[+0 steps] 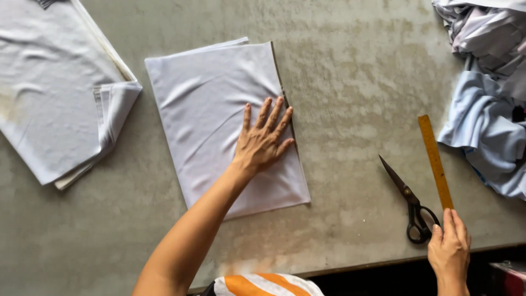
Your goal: Cutting white fabric with scissors and folding the pieces on a workbench.
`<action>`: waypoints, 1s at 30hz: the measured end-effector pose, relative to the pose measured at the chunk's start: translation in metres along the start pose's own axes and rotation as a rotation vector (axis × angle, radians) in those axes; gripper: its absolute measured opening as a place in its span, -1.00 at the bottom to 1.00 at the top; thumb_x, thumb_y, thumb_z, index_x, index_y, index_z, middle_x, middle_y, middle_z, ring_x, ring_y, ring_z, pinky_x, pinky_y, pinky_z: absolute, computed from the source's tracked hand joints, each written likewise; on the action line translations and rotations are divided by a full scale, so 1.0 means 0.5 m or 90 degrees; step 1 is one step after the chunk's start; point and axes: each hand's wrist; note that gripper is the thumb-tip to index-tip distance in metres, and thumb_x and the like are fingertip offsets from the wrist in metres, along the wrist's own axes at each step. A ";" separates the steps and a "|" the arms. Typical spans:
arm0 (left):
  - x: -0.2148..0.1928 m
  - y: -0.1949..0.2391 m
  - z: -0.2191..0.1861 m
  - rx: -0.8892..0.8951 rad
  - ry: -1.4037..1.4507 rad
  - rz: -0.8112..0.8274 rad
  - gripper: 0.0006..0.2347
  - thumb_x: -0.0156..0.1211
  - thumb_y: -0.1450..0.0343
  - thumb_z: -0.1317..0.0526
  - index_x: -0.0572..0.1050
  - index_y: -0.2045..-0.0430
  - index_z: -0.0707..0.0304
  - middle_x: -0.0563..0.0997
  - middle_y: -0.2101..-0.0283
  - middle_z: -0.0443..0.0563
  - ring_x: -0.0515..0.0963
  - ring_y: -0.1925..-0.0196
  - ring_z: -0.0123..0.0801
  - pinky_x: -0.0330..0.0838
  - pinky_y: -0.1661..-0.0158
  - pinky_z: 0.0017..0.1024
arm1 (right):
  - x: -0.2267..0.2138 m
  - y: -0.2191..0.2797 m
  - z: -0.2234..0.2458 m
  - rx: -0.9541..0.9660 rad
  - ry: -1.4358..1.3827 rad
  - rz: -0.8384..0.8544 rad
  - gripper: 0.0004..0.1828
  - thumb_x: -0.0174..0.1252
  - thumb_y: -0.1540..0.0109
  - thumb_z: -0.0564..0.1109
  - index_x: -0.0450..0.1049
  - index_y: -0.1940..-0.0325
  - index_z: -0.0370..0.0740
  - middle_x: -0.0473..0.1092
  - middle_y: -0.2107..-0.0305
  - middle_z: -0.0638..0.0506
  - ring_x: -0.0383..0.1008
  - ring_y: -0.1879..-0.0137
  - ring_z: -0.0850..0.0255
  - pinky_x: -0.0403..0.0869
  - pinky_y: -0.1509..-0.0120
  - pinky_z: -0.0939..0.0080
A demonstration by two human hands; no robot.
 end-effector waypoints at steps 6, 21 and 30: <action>-0.051 0.066 -0.082 0.022 -0.020 -0.055 -0.36 0.19 -0.47 -0.06 0.17 -0.46 0.08 0.10 -0.55 0.08 0.02 -0.60 -0.11 -0.30 -0.42 0.31 | -0.037 -0.009 -0.006 0.009 -0.034 -0.053 -0.41 0.26 -0.28 -0.30 0.45 -0.43 -0.43 0.37 -0.14 -0.37 0.45 -0.12 -0.19 0.37 -0.29 -0.19; -0.048 0.136 -0.108 -0.005 -0.003 -0.100 -0.53 0.06 -0.57 0.05 0.32 -0.40 0.19 0.17 -0.52 0.19 0.10 -0.58 -0.08 -0.24 -0.43 0.24 | -0.074 0.002 0.078 -0.150 -0.078 0.058 -0.39 0.30 -0.22 -0.13 0.42 -0.34 -0.35 0.30 -0.09 -0.32 0.35 -0.26 -0.23 0.52 -0.23 -0.29; -0.068 0.133 -0.046 -0.054 0.001 -0.086 -0.47 0.13 -0.54 0.00 0.31 -0.40 0.24 0.15 -0.52 0.21 0.08 -0.58 -0.05 -0.22 -0.44 0.20 | -0.076 0.165 0.122 0.338 -0.490 0.448 -0.70 0.18 -0.31 -0.14 0.49 -0.07 -0.36 0.45 0.51 -0.22 0.48 0.46 0.02 0.54 0.28 0.07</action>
Point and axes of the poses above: each hand's wrist, its own y-axis away from the middle knuckle, its own x-axis out of the palm, z = x × y
